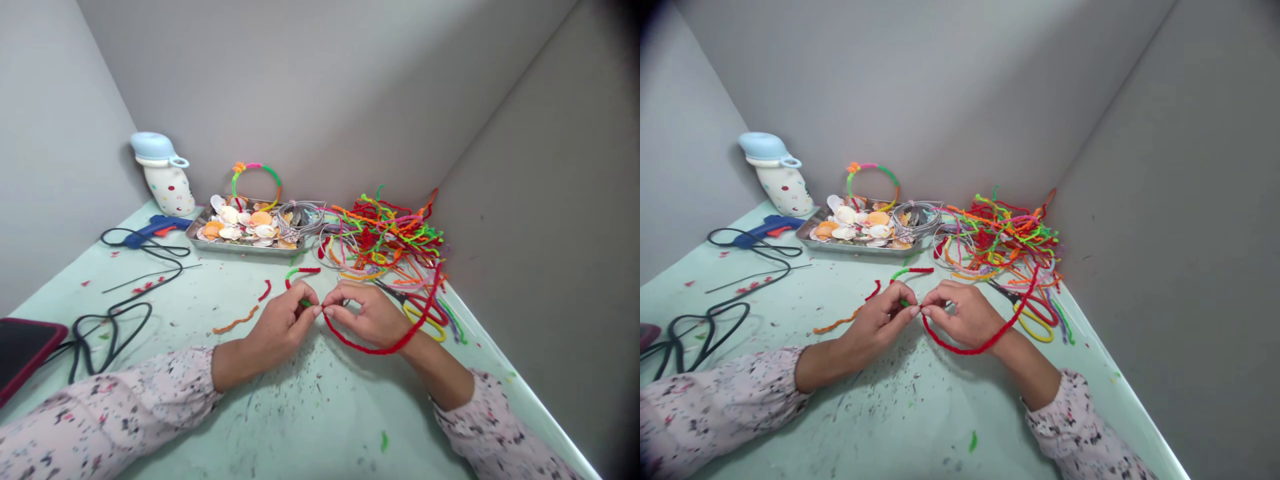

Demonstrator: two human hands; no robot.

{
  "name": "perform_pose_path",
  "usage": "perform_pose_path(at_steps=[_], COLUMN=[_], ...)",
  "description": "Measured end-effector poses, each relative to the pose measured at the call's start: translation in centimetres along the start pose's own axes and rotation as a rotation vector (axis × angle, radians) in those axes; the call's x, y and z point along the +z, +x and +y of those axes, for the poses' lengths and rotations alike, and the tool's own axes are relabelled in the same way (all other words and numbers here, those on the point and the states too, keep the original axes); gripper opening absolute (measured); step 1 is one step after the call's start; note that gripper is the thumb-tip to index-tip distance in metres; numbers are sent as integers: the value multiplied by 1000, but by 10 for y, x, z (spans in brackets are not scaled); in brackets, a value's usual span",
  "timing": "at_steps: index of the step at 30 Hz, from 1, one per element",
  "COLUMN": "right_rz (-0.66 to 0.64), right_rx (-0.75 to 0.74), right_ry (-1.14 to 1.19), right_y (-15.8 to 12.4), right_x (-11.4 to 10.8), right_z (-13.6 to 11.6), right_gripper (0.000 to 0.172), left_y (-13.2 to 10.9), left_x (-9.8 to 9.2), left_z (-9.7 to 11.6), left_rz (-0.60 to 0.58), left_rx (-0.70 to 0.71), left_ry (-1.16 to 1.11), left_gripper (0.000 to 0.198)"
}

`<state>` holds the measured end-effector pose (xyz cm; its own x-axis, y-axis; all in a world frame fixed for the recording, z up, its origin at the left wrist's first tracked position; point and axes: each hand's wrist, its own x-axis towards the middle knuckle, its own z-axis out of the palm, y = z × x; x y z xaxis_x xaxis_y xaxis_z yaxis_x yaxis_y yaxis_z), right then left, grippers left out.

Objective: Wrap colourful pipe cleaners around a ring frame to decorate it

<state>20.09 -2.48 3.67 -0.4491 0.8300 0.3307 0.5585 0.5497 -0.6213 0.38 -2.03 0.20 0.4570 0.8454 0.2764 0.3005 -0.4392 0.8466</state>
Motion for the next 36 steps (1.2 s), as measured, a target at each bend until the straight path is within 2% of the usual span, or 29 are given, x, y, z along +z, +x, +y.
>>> perform_pose_path(at_steps=[11,18,28,36], right_rz=[-34,-22,16,35], right_rx=[-45,-170,-309,-395], right_ry=[-59,-197,-453,-515], right_y=[-2,-1,-1,-4], right_x=[-2,-2,0,1], right_z=[-3,2,1,3], right_gripper=[9,8,16,15], left_y=[0,2,3,3], left_x=[1,0,0,-1], left_z=[-1,3,4,5], left_rz=[-2,-19,2,14], left_rx=[2,-22,-61,-65], left_ry=[28,92,68,33], left_gripper=[11,11,15,15])
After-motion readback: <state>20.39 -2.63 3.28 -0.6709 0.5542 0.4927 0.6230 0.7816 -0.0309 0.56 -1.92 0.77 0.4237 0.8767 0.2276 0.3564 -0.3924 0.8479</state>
